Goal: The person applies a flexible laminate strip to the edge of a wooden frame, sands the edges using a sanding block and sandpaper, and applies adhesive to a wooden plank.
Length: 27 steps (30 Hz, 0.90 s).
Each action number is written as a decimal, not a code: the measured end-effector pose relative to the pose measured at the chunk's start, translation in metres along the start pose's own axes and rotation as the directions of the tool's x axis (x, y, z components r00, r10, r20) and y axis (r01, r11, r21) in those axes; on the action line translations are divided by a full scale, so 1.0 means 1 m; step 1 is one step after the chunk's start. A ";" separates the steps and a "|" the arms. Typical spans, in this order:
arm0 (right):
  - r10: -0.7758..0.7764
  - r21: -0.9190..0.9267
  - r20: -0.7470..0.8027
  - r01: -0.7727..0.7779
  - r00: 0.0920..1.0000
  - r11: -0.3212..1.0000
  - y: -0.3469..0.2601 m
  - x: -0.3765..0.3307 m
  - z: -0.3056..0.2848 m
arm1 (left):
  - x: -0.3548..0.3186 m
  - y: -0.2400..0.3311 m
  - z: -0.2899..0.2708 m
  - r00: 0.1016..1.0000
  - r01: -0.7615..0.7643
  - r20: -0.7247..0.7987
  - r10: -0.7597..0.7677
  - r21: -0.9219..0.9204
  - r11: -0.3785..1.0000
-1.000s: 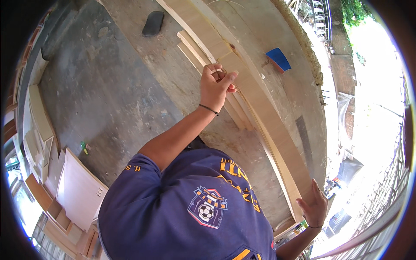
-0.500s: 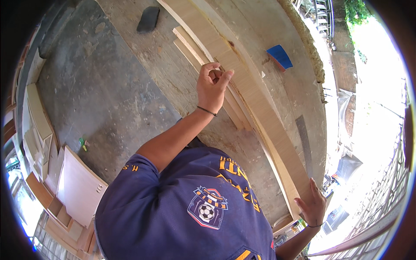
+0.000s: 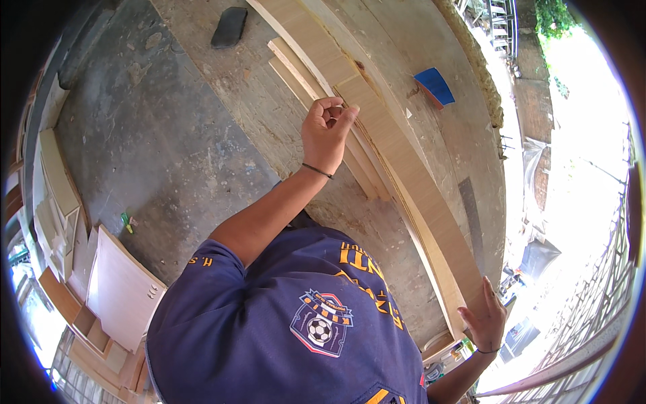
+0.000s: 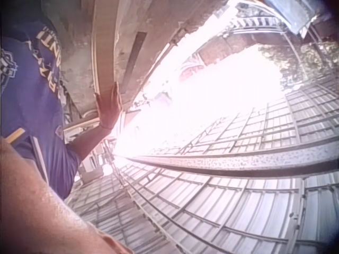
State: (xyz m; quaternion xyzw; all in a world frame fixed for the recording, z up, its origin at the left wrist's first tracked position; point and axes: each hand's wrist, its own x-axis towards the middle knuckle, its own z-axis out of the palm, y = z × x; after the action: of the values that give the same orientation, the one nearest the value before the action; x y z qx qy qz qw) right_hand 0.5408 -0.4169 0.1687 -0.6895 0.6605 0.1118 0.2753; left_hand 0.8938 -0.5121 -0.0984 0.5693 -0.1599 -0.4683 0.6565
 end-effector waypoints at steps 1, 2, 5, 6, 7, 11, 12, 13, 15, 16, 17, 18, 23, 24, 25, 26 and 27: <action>0.003 0.008 -0.001 -0.003 1.000 1.000 0.000 0.000 0.001 | 0.000 0.000 0.000 1.000 -0.002 0.005 0.002 0.007 1.000; 0.006 0.016 -0.002 -0.006 1.000 1.000 0.001 -0.001 0.002 | 0.000 0.000 0.000 1.000 -0.009 0.002 0.009 0.016 1.000; 0.006 0.004 -0.005 -0.006 1.000 1.000 0.001 -0.003 0.001 | -0.001 0.001 0.000 1.000 -0.008 -0.002 0.008 0.045 0.999; 0.004 -0.005 -0.006 -0.004 1.000 1.000 0.001 -0.003 0.001 | -0.001 0.003 -0.001 1.000 0.005 -0.001 -0.005 0.057 0.998; 0.001 -0.009 -0.007 -0.001 1.000 1.000 0.000 -0.003 0.000 | -0.002 0.004 -0.001 1.000 0.018 0.000 -0.018 0.069 0.997; -0.018 -0.010 -0.022 0.018 1.000 1.000 -0.001 -0.004 0.000 | -0.004 0.002 0.000 1.000 0.010 0.009 -0.010 -0.007 1.000; -0.026 -0.007 -0.026 0.026 0.999 1.000 0.000 -0.003 0.000 | -0.003 0.003 0.000 1.000 0.007 0.000 -0.007 0.006 1.000; -0.023 0.004 -0.023 0.023 0.999 1.000 0.001 -0.003 0.000 | -0.003 0.004 0.001 1.000 0.005 -0.009 -0.004 0.020 1.000; -0.018 0.028 -0.017 0.018 1.000 0.999 0.002 -0.002 0.001 | -0.001 0.005 0.000 1.000 0.010 -0.008 -0.010 0.034 0.999; -0.013 0.021 -0.016 0.013 1.000 1.000 0.002 -0.002 0.001 | 0.000 0.005 -0.001 1.000 0.012 -0.006 -0.011 0.042 0.999; -0.008 0.015 -0.015 0.008 1.000 1.000 0.002 -0.002 0.001 | 0.000 0.004 -0.001 1.000 0.007 -0.009 -0.007 0.040 0.999; -0.002 0.008 -0.013 0.003 1.000 1.000 0.002 -0.001 0.001 | 0.001 0.003 -0.001 1.000 0.002 -0.012 -0.002 0.037 0.999; -0.001 0.000 -0.016 0.001 1.000 1.000 0.000 0.000 0.002 | 0.002 0.003 -0.002 1.000 0.005 -0.021 -0.004 0.019 1.000; -0.004 -0.007 -0.017 0.004 1.000 1.000 0.000 0.000 0.002 | 0.002 0.002 -0.002 1.000 0.004 -0.022 -0.003 0.019 1.000; -0.009 -0.006 -0.018 0.009 1.000 1.000 0.000 0.001 0.002 | 0.002 0.002 -0.002 1.000 0.003 -0.023 -0.003 0.019 1.000; -0.014 -0.005 -0.019 0.014 1.000 1.000 0.000 0.001 0.002 | 0.002 0.001 -0.002 1.000 -0.002 -0.024 0.003 0.008 1.000; -0.018 -0.003 -0.021 0.018 1.000 1.000 0.001 0.001 0.003 | 0.003 0.001 -0.001 1.000 -0.008 -0.024 0.008 -0.003 1.000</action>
State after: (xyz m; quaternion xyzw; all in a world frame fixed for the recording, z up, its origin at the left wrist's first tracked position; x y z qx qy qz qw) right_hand 0.5405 -0.4165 0.1656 -0.6971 0.6569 0.1032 0.2683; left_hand 0.8964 -0.5134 -0.0989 0.5734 -0.1534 -0.4591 0.6610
